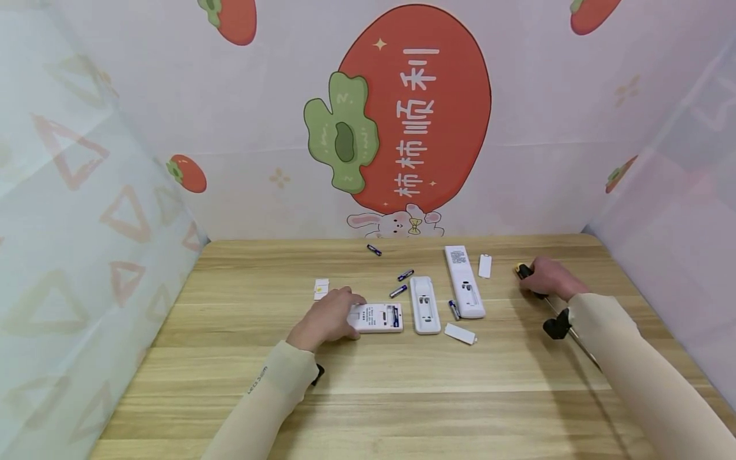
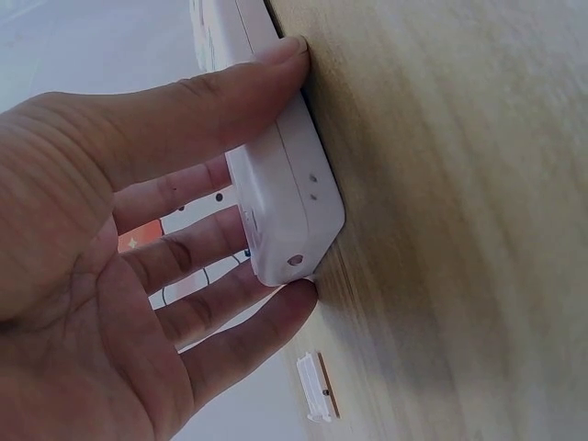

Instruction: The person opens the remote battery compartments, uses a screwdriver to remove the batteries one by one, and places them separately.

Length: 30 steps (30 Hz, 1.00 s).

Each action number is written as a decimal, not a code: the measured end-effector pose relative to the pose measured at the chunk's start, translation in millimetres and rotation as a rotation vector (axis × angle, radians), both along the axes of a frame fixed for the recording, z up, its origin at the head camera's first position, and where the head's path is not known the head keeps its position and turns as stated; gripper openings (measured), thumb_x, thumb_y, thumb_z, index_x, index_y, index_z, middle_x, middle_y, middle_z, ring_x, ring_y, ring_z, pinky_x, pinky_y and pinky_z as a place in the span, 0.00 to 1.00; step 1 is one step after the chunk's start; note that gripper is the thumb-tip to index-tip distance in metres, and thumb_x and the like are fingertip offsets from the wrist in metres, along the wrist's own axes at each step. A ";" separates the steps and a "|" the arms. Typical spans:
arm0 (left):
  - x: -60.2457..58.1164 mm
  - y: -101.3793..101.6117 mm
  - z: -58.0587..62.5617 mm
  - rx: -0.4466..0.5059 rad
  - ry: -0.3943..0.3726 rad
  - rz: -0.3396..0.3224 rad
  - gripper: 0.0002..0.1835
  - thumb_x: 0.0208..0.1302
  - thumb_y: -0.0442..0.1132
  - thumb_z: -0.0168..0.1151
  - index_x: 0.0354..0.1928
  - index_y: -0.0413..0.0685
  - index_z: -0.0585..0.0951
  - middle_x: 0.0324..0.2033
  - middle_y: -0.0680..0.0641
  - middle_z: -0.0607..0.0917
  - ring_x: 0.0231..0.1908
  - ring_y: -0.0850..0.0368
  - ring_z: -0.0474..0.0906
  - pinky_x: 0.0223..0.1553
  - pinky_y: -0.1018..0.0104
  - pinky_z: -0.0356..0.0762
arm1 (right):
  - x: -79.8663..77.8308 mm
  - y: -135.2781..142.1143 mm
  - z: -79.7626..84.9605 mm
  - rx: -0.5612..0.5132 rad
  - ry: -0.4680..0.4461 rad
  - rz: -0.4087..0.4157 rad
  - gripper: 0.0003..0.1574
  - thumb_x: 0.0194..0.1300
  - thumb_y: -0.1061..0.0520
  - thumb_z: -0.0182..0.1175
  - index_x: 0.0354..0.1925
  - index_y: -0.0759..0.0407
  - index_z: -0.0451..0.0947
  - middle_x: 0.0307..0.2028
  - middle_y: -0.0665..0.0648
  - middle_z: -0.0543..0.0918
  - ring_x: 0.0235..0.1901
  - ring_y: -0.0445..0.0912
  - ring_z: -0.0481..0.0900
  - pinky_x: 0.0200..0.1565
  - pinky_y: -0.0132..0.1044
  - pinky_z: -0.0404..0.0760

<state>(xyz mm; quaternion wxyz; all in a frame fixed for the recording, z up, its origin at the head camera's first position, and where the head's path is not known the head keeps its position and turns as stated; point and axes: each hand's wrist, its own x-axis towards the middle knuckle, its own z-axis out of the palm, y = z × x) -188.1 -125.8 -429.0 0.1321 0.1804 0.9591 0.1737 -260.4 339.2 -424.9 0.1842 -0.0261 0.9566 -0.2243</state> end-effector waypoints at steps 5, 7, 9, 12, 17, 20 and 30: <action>-0.1 0.5 0.1 -0.011 0.011 -0.005 0.34 0.48 0.40 0.83 0.61 0.49 0.83 0.54 0.43 0.79 0.49 0.48 0.73 0.55 0.51 0.74 | -0.1 0.5 -1.0 0.027 0.034 0.013 0.17 0.59 0.57 0.61 0.36 0.71 0.71 0.30 0.62 0.78 0.29 0.52 0.75 0.32 0.40 0.74; 0.2 0.5 -0.3 -0.014 0.012 -0.004 0.34 0.48 0.40 0.83 0.61 0.49 0.83 0.53 0.44 0.79 0.48 0.48 0.73 0.54 0.51 0.74 | 0.0 0.0 -0.1 0.044 0.054 0.027 0.20 0.61 0.56 0.62 0.39 0.73 0.70 0.32 0.63 0.78 0.31 0.53 0.75 0.34 0.42 0.75; 0.4 0.6 -0.8 -0.018 0.012 -0.003 0.34 0.48 0.41 0.83 0.61 0.49 0.83 0.53 0.44 0.79 0.49 0.48 0.73 0.55 0.51 0.73 | 0.9 -1.5 2.3 0.060 0.074 0.040 0.22 0.61 0.56 0.64 0.42 0.74 0.70 0.33 0.64 0.78 0.33 0.54 0.76 0.36 0.44 0.76; 1.0 0.9 -1.5 -0.020 0.014 -0.004 0.34 0.48 0.41 0.83 0.61 0.49 0.83 0.53 0.44 0.79 0.49 0.48 0.73 0.55 0.51 0.73 | 3.2 -4.7 7.0 0.060 0.093 0.051 0.22 0.63 0.56 0.64 0.44 0.74 0.69 0.33 0.64 0.79 0.32 0.54 0.76 0.36 0.45 0.76; 1.2 1.2 -1.9 -0.020 0.018 -0.011 0.34 0.48 0.41 0.83 0.61 0.49 0.83 0.53 0.44 0.79 0.49 0.49 0.73 0.54 0.52 0.73 | 9.5 -12.6 18.3 0.039 0.160 0.075 0.21 0.66 0.57 0.62 0.45 0.73 0.69 0.32 0.64 0.79 0.29 0.52 0.76 0.33 0.45 0.75; 1.1 1.3 -1.5 -0.021 0.020 -0.013 0.34 0.48 0.41 0.84 0.61 0.49 0.83 0.53 0.44 0.79 0.48 0.49 0.73 0.53 0.52 0.74 | 15.1 -21.2 28.6 0.035 0.203 0.090 0.22 0.65 0.58 0.62 0.48 0.74 0.69 0.35 0.66 0.80 0.30 0.54 0.76 0.35 0.48 0.76; 0.5 1.6 0.1 -0.025 0.035 -0.025 0.34 0.46 0.40 0.85 0.59 0.48 0.84 0.51 0.44 0.80 0.45 0.50 0.73 0.52 0.53 0.74 | 39.2 -57.2 65.0 0.022 0.304 0.114 0.28 0.65 0.57 0.64 0.56 0.72 0.68 0.43 0.71 0.79 0.35 0.57 0.78 0.38 0.53 0.77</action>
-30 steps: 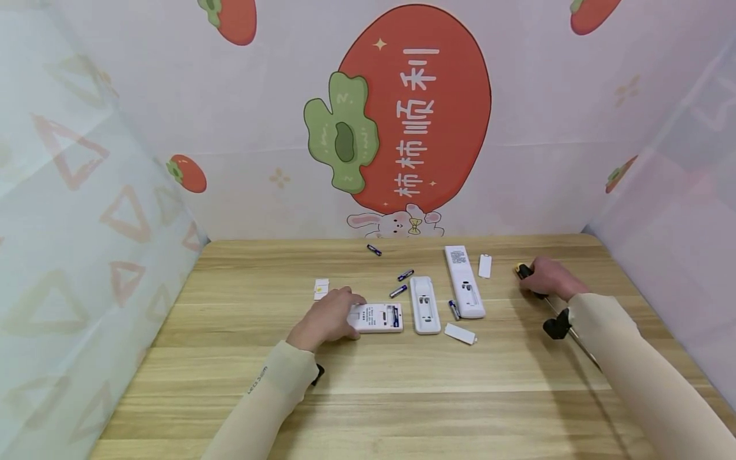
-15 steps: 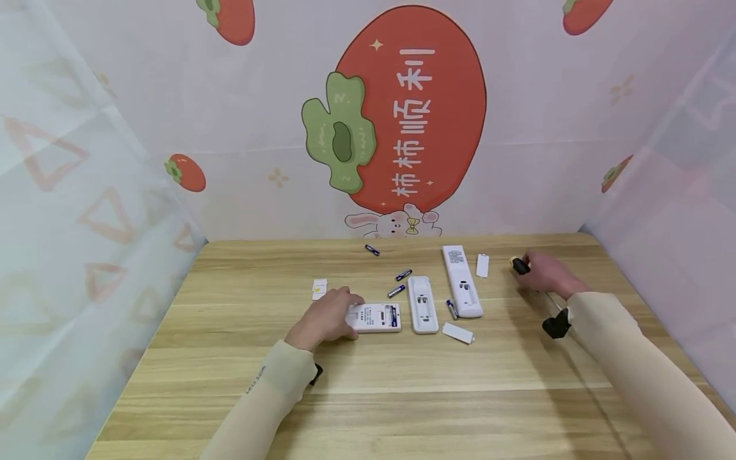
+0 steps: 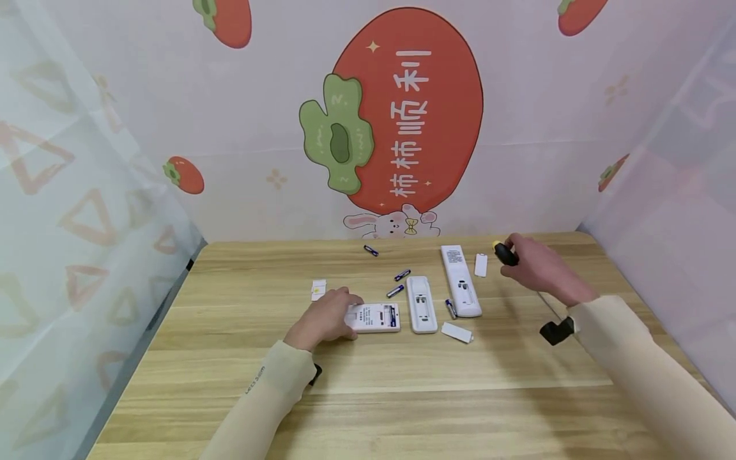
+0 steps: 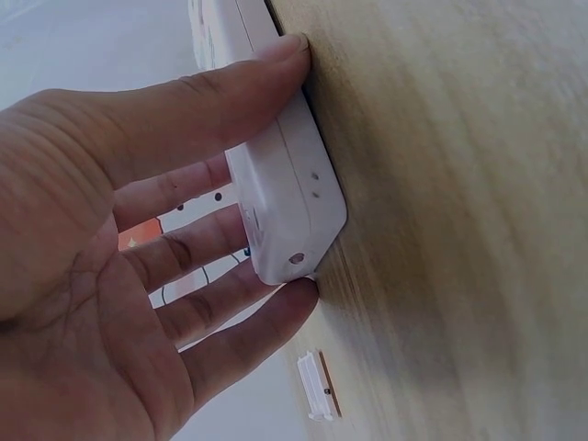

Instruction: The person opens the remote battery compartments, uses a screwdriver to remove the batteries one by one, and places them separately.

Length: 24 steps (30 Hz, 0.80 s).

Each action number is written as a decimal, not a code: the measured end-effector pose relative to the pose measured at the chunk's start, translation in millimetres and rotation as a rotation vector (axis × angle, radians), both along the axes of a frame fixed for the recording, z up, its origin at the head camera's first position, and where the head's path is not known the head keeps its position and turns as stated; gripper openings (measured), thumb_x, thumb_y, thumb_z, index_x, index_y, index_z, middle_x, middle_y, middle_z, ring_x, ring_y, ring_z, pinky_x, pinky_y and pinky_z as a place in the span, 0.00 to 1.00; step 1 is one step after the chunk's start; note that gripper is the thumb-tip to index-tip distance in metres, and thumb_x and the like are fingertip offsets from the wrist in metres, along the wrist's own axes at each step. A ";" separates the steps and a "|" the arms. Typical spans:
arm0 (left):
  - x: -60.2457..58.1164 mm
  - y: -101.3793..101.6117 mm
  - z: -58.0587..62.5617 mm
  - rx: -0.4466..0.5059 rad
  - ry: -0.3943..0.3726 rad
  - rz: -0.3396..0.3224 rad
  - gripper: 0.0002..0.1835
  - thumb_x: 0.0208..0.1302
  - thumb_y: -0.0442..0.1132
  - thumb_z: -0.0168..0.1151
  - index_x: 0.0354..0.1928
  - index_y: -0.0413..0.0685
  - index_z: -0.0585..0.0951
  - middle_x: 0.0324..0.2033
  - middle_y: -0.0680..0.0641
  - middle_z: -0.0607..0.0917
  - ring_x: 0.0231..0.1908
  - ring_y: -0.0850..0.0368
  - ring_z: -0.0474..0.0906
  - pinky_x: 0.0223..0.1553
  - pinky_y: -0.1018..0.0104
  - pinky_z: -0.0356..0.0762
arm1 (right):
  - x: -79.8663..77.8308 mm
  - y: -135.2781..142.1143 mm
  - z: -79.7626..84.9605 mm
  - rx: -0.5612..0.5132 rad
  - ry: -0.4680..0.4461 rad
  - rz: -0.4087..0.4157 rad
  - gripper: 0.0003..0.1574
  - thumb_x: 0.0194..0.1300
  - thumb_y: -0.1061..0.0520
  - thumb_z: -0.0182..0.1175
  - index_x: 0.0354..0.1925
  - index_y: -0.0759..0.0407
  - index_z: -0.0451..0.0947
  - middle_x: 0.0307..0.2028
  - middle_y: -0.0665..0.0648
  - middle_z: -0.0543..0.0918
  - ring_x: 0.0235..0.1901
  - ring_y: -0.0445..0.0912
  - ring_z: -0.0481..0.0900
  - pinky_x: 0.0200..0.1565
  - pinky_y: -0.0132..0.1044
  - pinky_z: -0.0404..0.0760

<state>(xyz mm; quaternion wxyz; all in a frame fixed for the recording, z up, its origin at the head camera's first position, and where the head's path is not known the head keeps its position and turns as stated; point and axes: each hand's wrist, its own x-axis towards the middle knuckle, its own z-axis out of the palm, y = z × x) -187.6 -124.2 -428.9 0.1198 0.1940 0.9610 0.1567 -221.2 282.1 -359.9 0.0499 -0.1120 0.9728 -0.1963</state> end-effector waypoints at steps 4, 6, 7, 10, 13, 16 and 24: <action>-0.3 0.0 -0.9 0.001 -0.008 0.004 0.35 0.46 0.40 0.84 0.60 0.48 0.83 0.52 0.44 0.80 0.45 0.50 0.73 0.53 0.53 0.74 | 7.8 -10.8 12.5 -0.036 0.048 0.019 0.28 0.64 0.59 0.63 0.57 0.73 0.69 0.42 0.71 0.80 0.36 0.57 0.79 0.39 0.53 0.77; -0.5 0.1 -0.9 0.002 -0.011 0.004 0.35 0.46 0.40 0.85 0.60 0.48 0.83 0.53 0.44 0.80 0.45 0.50 0.73 0.53 0.53 0.74 | 11.7 -15.2 19.1 -0.059 0.079 0.030 0.28 0.64 0.60 0.62 0.57 0.75 0.69 0.40 0.69 0.80 0.35 0.56 0.79 0.38 0.51 0.76; -0.5 0.1 -1.0 0.003 -0.013 0.007 0.35 0.46 0.40 0.85 0.60 0.48 0.83 0.53 0.44 0.80 0.46 0.50 0.73 0.53 0.53 0.74 | 13.4 -17.1 22.7 -0.071 0.097 0.037 0.26 0.63 0.61 0.62 0.55 0.75 0.70 0.38 0.68 0.80 0.33 0.56 0.78 0.37 0.49 0.76; -0.5 0.0 -0.9 0.007 -0.016 0.007 0.35 0.46 0.40 0.85 0.60 0.48 0.83 0.53 0.44 0.79 0.46 0.50 0.73 0.53 0.53 0.74 | 18.8 -21.9 32.5 -0.088 0.155 0.042 0.18 0.62 0.62 0.60 0.48 0.73 0.73 0.34 0.64 0.76 0.29 0.53 0.74 0.32 0.45 0.73; -0.8 -0.5 -1.3 0.010 -0.017 0.006 0.35 0.46 0.40 0.84 0.60 0.48 0.83 0.53 0.44 0.79 0.45 0.50 0.73 0.53 0.53 0.74 | 24.5 -25.5 41.4 -0.114 0.197 0.044 0.10 0.62 0.63 0.60 0.41 0.68 0.73 0.31 0.62 0.72 0.26 0.52 0.71 0.30 0.42 0.70; -1.1 -1.1 -2.0 0.009 -0.017 0.004 0.35 0.47 0.41 0.84 0.60 0.49 0.83 0.53 0.44 0.79 0.46 0.50 0.73 0.53 0.53 0.74 | 30.2 -28.5 48.4 -0.152 0.233 0.043 0.07 0.63 0.63 0.59 0.39 0.66 0.73 0.31 0.61 0.71 0.25 0.50 0.70 0.28 0.41 0.69; -0.5 -0.9 -1.9 0.008 -0.019 0.011 0.35 0.47 0.41 0.84 0.61 0.49 0.83 0.53 0.44 0.79 0.46 0.50 0.73 0.53 0.52 0.74 | 37.5 -34.4 55.2 -0.267 0.311 0.015 0.11 0.69 0.61 0.61 0.45 0.67 0.73 0.32 0.59 0.75 0.30 0.50 0.74 0.28 0.35 0.73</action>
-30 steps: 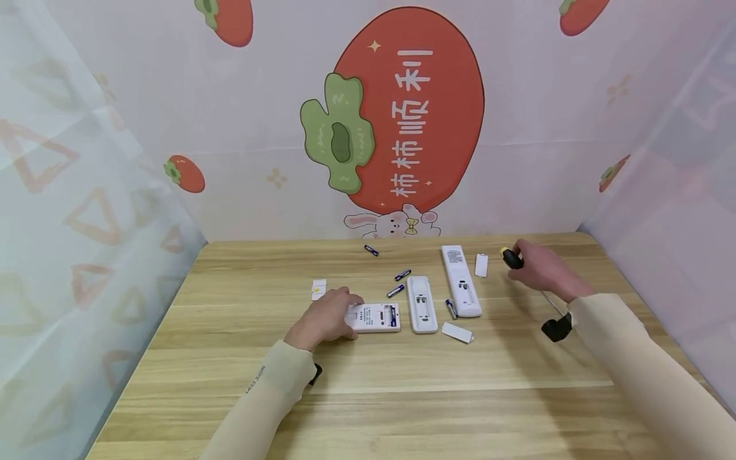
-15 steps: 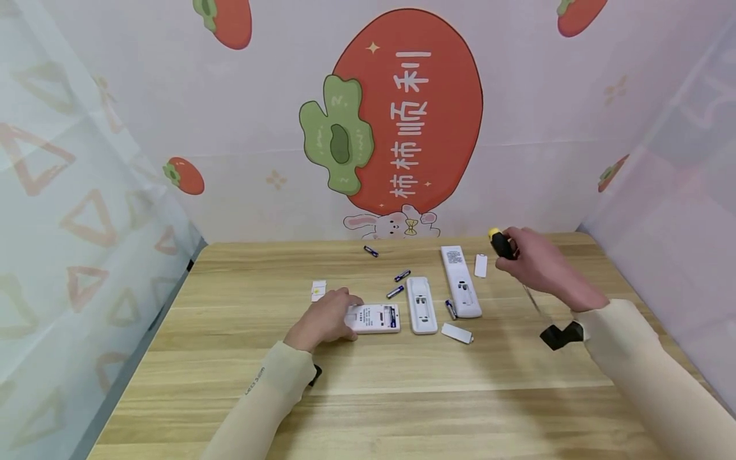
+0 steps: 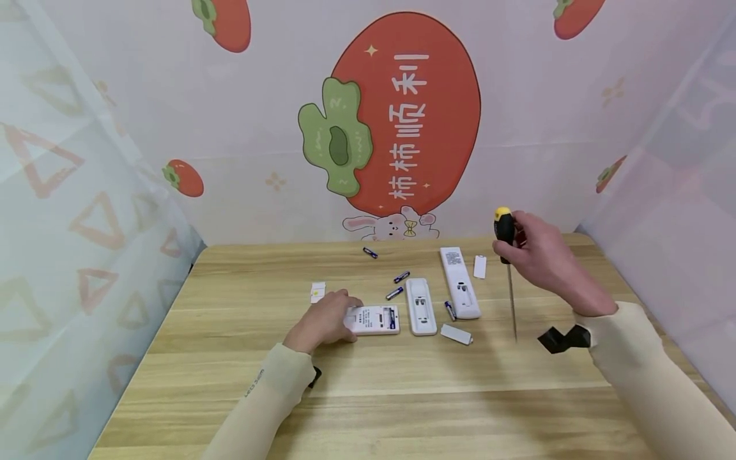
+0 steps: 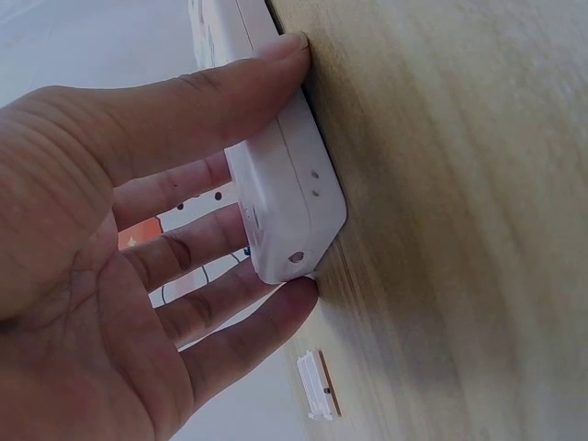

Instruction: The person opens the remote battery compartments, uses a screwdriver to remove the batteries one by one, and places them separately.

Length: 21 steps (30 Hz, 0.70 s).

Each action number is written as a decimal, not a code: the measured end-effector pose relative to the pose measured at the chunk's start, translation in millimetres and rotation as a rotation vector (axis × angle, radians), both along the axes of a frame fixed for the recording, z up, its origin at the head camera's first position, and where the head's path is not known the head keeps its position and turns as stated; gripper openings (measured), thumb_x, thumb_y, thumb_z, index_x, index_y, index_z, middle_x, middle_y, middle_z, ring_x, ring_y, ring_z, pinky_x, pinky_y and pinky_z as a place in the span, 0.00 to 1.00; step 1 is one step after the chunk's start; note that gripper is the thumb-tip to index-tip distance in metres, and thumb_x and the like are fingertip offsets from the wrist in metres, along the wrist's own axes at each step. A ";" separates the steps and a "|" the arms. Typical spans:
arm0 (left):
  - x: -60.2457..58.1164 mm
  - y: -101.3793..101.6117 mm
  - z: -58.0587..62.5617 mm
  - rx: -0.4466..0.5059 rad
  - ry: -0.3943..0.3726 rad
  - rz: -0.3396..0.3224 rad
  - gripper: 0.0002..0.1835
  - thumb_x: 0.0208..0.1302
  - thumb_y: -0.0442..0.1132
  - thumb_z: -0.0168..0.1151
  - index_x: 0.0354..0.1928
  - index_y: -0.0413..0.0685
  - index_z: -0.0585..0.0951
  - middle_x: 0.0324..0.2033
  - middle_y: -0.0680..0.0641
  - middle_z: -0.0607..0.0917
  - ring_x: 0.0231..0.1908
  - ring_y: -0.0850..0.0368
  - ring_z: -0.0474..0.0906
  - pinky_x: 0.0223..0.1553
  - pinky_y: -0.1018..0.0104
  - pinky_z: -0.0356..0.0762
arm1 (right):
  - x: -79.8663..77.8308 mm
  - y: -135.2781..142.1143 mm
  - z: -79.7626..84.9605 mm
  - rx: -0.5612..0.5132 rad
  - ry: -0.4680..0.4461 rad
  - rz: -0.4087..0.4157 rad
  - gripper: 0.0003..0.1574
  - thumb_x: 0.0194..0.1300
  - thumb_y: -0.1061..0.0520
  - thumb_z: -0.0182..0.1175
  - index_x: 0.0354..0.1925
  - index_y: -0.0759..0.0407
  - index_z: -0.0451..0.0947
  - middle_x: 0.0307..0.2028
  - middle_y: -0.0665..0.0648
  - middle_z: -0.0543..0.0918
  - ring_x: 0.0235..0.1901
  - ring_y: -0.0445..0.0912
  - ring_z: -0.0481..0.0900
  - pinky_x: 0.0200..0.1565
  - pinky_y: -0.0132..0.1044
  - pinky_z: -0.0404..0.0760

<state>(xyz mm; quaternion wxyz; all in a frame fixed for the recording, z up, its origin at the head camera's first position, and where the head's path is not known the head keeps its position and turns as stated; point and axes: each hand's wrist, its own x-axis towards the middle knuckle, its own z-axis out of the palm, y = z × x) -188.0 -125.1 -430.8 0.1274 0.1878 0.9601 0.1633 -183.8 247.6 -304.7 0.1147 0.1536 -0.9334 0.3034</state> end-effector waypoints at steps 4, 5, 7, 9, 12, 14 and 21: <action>0.4 0.3 1.7 0.000 -0.002 0.000 0.35 0.47 0.40 0.84 0.61 0.49 0.83 0.52 0.45 0.79 0.46 0.50 0.73 0.53 0.52 0.74 | 1.0 -2.4 -1.7 -0.053 0.031 -0.018 0.13 0.70 0.59 0.63 0.46 0.66 0.72 0.29 0.57 0.75 0.28 0.49 0.72 0.27 0.33 0.71; 0.5 0.2 1.9 0.000 -0.001 0.000 0.35 0.47 0.40 0.84 0.61 0.49 0.83 0.52 0.45 0.79 0.46 0.50 0.73 0.53 0.52 0.74 | 1.0 -2.9 -2.4 -0.065 0.039 -0.018 0.13 0.70 0.59 0.63 0.46 0.66 0.72 0.29 0.57 0.75 0.28 0.49 0.71 0.27 0.33 0.70; 0.5 0.0 2.0 -0.003 0.002 -0.001 0.35 0.47 0.41 0.84 0.61 0.49 0.83 0.52 0.45 0.79 0.46 0.50 0.73 0.53 0.52 0.74 | 1.1 -3.9 -3.8 -0.090 0.048 -0.021 0.13 0.70 0.59 0.63 0.46 0.65 0.72 0.28 0.57 0.74 0.26 0.48 0.70 0.26 0.32 0.69; 0.4 -0.2 1.7 -0.004 0.003 -0.003 0.35 0.47 0.41 0.84 0.60 0.49 0.83 0.52 0.45 0.79 0.46 0.50 0.73 0.52 0.52 0.74 | 1.1 -4.8 -4.7 -0.122 0.046 -0.029 0.14 0.71 0.58 0.63 0.47 0.65 0.72 0.28 0.57 0.74 0.26 0.47 0.70 0.26 0.31 0.69; 0.2 -0.3 1.1 -0.005 0.007 -0.006 0.35 0.47 0.41 0.84 0.61 0.49 0.83 0.52 0.45 0.79 0.46 0.50 0.73 0.52 0.52 0.74 | 0.6 -5.9 -4.8 -0.191 0.035 -0.036 0.16 0.71 0.58 0.63 0.48 0.67 0.71 0.32 0.60 0.76 0.29 0.46 0.72 0.28 0.28 0.72; 0.2 -0.2 0.8 -0.006 0.010 -0.007 0.35 0.46 0.41 0.84 0.60 0.49 0.83 0.51 0.45 0.79 0.45 0.50 0.73 0.52 0.52 0.74 | -0.5 -6.2 -5.0 -0.243 0.025 -0.036 0.17 0.72 0.58 0.62 0.49 0.69 0.71 0.35 0.62 0.78 0.32 0.43 0.74 0.31 0.25 0.74; -0.3 -0.2 0.3 -0.011 0.014 -0.006 0.35 0.46 0.41 0.84 0.60 0.50 0.83 0.50 0.46 0.79 0.44 0.50 0.72 0.51 0.52 0.74 | -6.0 -4.7 -9.0 -0.380 -0.046 -0.043 0.20 0.73 0.54 0.62 0.49 0.69 0.69 0.39 0.62 0.81 0.32 0.38 0.81 0.34 0.26 0.80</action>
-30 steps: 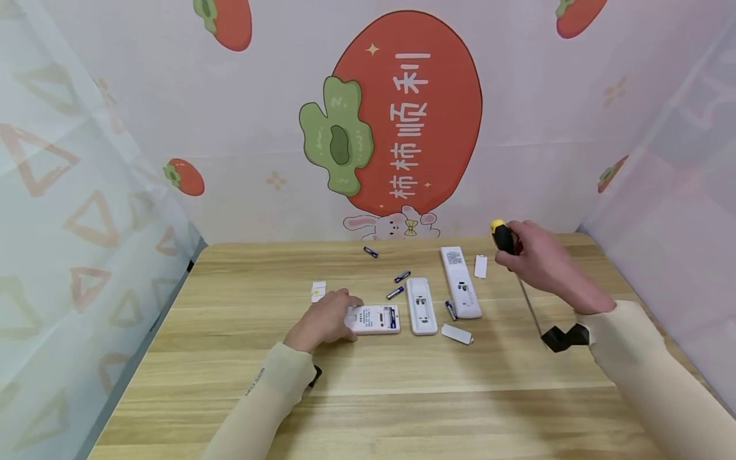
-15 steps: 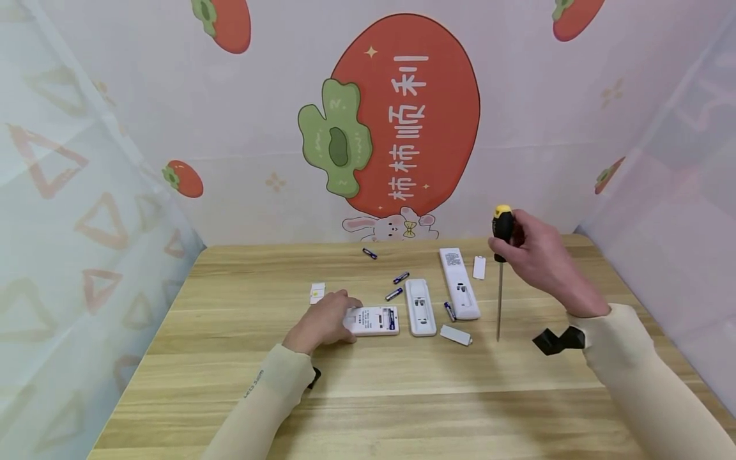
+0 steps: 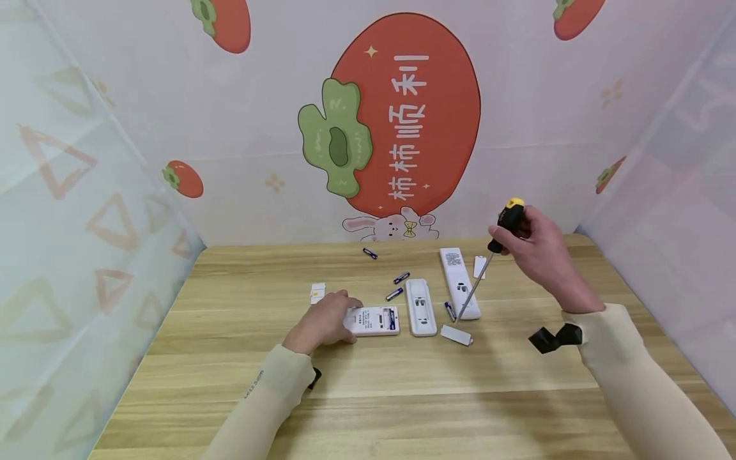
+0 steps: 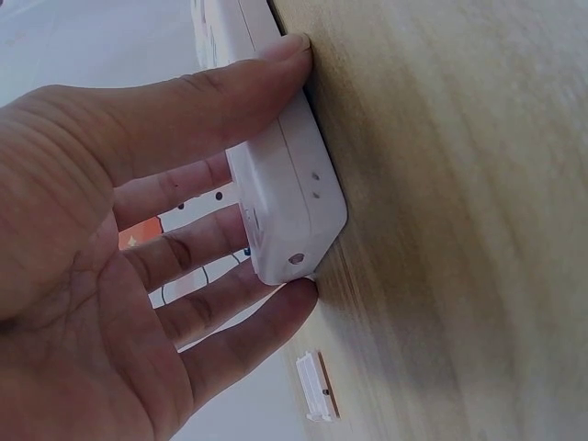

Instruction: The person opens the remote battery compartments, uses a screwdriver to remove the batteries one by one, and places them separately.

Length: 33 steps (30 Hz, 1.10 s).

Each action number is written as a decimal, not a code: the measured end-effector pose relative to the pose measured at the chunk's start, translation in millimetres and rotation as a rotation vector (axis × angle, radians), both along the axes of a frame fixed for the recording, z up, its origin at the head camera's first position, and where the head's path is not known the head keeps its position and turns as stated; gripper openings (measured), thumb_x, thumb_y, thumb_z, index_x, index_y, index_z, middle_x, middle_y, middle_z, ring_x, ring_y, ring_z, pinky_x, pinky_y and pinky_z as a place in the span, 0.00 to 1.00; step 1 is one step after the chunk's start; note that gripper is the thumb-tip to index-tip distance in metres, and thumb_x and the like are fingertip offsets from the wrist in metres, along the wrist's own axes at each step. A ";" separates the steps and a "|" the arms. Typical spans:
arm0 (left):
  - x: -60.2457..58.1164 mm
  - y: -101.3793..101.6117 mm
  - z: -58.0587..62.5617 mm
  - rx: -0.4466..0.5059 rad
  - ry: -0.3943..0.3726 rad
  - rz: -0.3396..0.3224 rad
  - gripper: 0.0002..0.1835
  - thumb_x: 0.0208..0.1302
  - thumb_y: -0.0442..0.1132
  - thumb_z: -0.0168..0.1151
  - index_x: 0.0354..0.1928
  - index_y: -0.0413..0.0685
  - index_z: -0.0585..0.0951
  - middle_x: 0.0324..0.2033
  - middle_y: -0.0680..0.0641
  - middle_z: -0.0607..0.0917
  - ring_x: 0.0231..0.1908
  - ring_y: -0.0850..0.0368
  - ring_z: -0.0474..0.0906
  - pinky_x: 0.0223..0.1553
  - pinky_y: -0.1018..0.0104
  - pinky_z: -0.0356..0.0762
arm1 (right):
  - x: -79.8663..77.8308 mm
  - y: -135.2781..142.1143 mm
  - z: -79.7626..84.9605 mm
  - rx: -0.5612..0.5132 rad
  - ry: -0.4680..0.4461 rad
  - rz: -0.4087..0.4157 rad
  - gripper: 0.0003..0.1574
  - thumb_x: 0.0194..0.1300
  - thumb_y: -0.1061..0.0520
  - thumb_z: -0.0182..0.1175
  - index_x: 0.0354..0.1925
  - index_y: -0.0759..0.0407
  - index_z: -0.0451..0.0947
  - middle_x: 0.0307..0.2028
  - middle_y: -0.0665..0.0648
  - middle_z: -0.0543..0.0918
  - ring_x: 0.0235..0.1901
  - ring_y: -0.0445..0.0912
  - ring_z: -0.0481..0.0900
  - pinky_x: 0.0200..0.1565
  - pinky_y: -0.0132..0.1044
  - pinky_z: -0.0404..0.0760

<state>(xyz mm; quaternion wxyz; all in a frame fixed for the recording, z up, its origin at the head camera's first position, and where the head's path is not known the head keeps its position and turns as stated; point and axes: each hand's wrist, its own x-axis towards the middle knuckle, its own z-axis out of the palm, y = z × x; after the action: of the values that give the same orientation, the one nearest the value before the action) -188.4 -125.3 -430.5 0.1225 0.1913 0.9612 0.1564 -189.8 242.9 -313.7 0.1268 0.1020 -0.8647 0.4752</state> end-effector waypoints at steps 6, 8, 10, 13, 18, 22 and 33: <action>0.1 -0.7 -0.8 0.006 -0.004 0.004 0.35 0.46 0.41 0.84 0.60 0.50 0.83 0.50 0.46 0.79 0.45 0.50 0.73 0.51 0.52 0.74 | -4.6 1.8 -5.2 -0.072 -0.030 0.005 0.22 0.74 0.52 0.61 0.51 0.69 0.69 0.37 0.58 0.81 0.31 0.41 0.82 0.34 0.28 0.82; 0.2 -0.9 -1.1 0.010 -0.005 0.004 0.35 0.46 0.41 0.84 0.60 0.50 0.83 0.51 0.46 0.79 0.44 0.50 0.72 0.50 0.52 0.74 | -6.0 1.2 -7.1 -0.102 -0.038 0.015 0.22 0.74 0.52 0.62 0.52 0.69 0.69 0.37 0.57 0.82 0.30 0.41 0.83 0.35 0.29 0.83; 0.4 -1.2 -1.4 0.013 -0.006 0.004 0.35 0.46 0.41 0.84 0.60 0.50 0.83 0.51 0.46 0.79 0.44 0.50 0.72 0.50 0.53 0.74 | -7.1 0.2 -9.3 -0.139 -0.048 0.034 0.21 0.73 0.53 0.62 0.52 0.68 0.69 0.37 0.56 0.82 0.31 0.42 0.84 0.36 0.30 0.84; 0.6 -1.3 -1.3 0.012 -0.009 0.004 0.35 0.47 0.41 0.84 0.60 0.50 0.83 0.51 0.46 0.79 0.44 0.50 0.72 0.50 0.53 0.74 | -9.3 -2.0 -13.2 -0.218 -0.057 0.071 0.18 0.73 0.56 0.63 0.51 0.67 0.70 0.37 0.57 0.82 0.33 0.43 0.85 0.37 0.32 0.85; 0.3 -1.2 -0.1 0.010 -0.015 0.008 0.35 0.47 0.42 0.84 0.61 0.50 0.83 0.53 0.45 0.79 0.45 0.50 0.72 0.51 0.52 0.74 | -12.5 -7.0 -19.5 -0.372 -0.081 0.137 0.13 0.71 0.62 0.63 0.50 0.63 0.71 0.40 0.59 0.80 0.36 0.43 0.86 0.39 0.34 0.85; -0.2 -1.2 -0.2 0.017 -0.011 0.004 0.35 0.47 0.41 0.84 0.60 0.49 0.83 0.53 0.44 0.79 0.44 0.50 0.72 0.51 0.52 0.74 | -12.7 -12.5 -22.4 -0.408 -0.123 0.167 0.14 0.71 0.64 0.62 0.52 0.62 0.71 0.41 0.60 0.79 0.37 0.43 0.86 0.42 0.35 0.85; -0.5 -1.3 -0.8 0.021 -0.008 0.001 0.35 0.47 0.41 0.84 0.60 0.50 0.83 0.54 0.45 0.79 0.45 0.50 0.73 0.52 0.53 0.74 | -15.1 -25.8 -31.1 -0.436 -0.151 0.271 0.13 0.71 0.69 0.58 0.51 0.62 0.70 0.41 0.57 0.82 0.39 0.44 0.85 0.45 0.36 0.85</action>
<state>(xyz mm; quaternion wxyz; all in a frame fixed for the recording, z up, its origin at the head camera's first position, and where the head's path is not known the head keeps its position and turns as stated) -188.9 -126.6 -431.3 0.1240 0.1914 0.9591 0.1674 -204.9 217.1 -344.8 0.0164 0.1512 -0.7274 0.6692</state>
